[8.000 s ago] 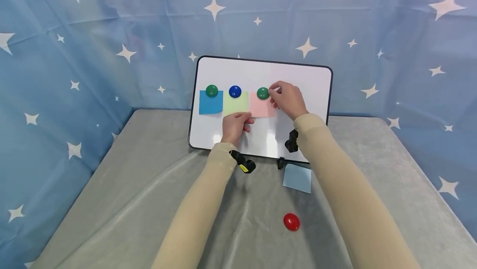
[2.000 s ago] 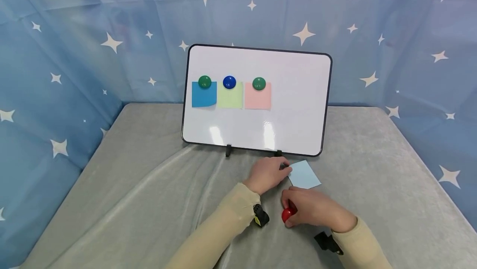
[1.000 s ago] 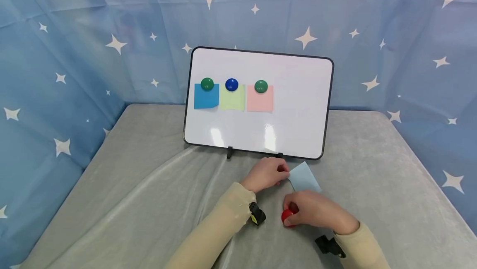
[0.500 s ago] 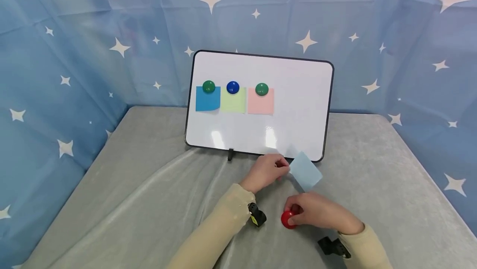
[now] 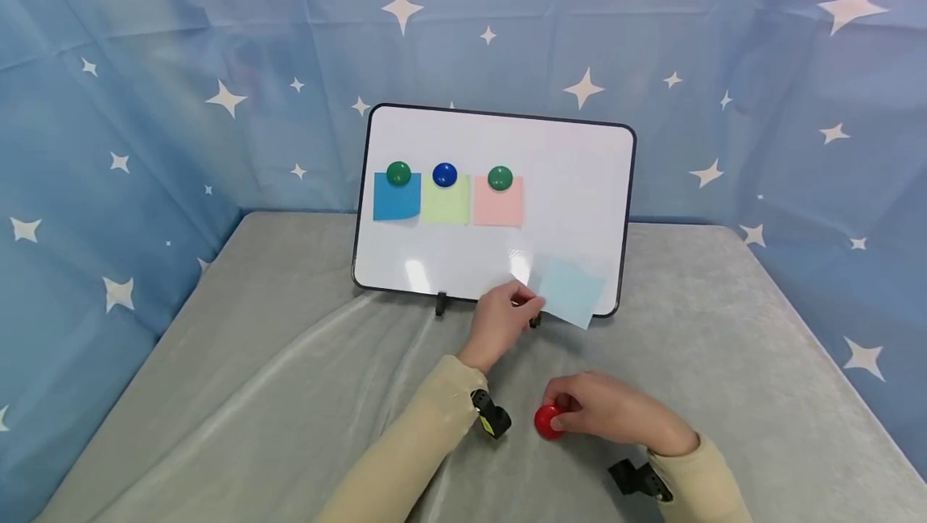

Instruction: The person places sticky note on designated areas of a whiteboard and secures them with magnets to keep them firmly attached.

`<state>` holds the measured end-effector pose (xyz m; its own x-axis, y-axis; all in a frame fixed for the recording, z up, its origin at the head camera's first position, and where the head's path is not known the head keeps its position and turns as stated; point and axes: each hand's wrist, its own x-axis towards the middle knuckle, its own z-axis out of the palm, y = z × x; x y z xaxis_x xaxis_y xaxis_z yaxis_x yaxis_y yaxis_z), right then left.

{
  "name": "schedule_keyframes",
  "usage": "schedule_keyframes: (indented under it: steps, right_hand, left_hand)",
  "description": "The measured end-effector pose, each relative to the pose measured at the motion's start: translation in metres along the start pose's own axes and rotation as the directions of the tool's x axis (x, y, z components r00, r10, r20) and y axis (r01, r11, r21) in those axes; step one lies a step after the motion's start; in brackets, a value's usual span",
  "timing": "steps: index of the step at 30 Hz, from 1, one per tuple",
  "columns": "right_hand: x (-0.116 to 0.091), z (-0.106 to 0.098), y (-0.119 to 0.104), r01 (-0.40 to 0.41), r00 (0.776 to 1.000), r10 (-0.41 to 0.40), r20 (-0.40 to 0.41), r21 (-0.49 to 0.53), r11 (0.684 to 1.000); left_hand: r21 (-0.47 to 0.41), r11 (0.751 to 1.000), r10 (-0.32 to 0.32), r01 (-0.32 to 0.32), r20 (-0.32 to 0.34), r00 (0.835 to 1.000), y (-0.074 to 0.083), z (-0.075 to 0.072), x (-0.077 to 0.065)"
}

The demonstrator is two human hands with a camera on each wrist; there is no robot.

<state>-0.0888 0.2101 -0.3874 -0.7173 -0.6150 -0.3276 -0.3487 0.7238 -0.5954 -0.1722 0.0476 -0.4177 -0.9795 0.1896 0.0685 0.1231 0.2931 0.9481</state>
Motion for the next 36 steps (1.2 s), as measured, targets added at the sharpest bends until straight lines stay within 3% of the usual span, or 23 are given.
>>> schedule_keyframes:
  steps: [7,16,26,36]
  right_hand:
    - [0.002,-0.002,-0.001,-0.004,0.998,0.004,-0.066,0.003,1.0]
    - [-0.008,-0.011,-0.006,-0.011,0.983,0.008,-0.183,-0.01,1.0]
    - [-0.008,-0.014,-0.005,-0.009,0.942,-0.003,-0.336,-0.036,0.999]
    - [-0.007,-0.037,-0.005,-0.002,0.907,-0.024,-0.421,-0.061,0.998]
  left_hand:
    - [0.015,1.0,0.023,-0.023,-0.04,0.999,0.009,-0.01,0.01]
    - [0.003,0.998,0.057,-0.057,-0.08,0.995,0.026,-0.023,0.032]
    - [0.016,0.997,0.083,-0.081,-0.126,0.989,0.047,-0.036,0.06]
    - [-0.006,1.0,0.012,-0.012,-0.104,0.995,0.058,-0.037,0.076]
